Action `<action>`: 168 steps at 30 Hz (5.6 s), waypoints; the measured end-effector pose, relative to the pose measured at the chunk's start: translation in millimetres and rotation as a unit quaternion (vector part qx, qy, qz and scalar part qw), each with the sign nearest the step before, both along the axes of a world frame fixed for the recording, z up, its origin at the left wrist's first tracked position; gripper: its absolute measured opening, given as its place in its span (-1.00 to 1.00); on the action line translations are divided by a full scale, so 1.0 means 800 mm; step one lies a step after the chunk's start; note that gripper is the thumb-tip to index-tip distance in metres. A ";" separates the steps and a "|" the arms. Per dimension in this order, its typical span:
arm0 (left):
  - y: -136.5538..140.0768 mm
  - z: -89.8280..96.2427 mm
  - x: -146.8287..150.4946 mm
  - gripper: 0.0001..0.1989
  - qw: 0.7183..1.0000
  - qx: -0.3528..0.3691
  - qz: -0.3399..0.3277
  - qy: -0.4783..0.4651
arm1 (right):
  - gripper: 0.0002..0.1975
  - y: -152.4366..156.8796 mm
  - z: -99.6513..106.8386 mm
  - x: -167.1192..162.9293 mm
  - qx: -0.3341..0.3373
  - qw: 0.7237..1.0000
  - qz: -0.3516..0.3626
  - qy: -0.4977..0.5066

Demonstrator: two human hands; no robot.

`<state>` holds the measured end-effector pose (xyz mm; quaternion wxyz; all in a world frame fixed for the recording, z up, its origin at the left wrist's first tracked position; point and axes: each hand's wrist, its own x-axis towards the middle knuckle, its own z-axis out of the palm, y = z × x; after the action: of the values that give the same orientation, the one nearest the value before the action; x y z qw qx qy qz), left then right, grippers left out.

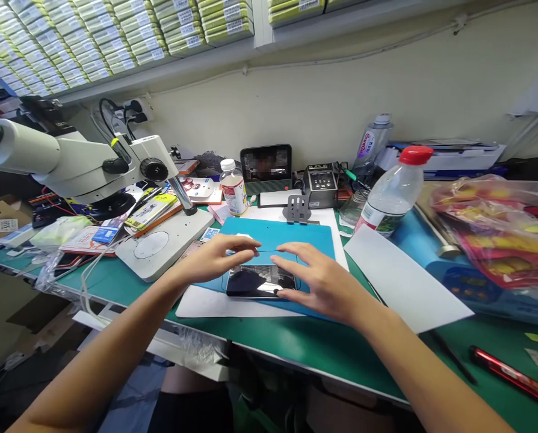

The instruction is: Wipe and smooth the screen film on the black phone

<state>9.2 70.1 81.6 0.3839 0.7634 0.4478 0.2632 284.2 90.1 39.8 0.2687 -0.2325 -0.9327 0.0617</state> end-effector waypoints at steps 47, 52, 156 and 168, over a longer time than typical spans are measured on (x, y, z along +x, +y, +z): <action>-0.056 -0.067 -0.015 -0.87 0.961 0.275 0.030 0.025 | -0.87 -0.008 -0.015 -0.013 -0.016 0.992 0.013 0.124; -0.061 -0.055 -0.013 -0.83 0.988 0.141 0.051 -0.026 | -0.34 -0.010 -0.017 -0.011 -0.030 0.992 -0.033 0.117; -0.056 -0.096 -0.045 -0.31 0.981 0.132 0.108 0.088 | -0.16 0.015 -0.041 0.009 -0.219 0.963 -0.098 -0.123; -0.059 -0.094 -0.047 -0.42 0.987 0.110 0.109 0.045 | -0.21 0.015 -0.038 0.004 -0.214 0.964 -0.098 -0.121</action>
<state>-28.5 22.9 6.1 0.2462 0.7590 0.5132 0.3161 287.0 102.2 9.1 0.1029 -0.3809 -0.8959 0.2043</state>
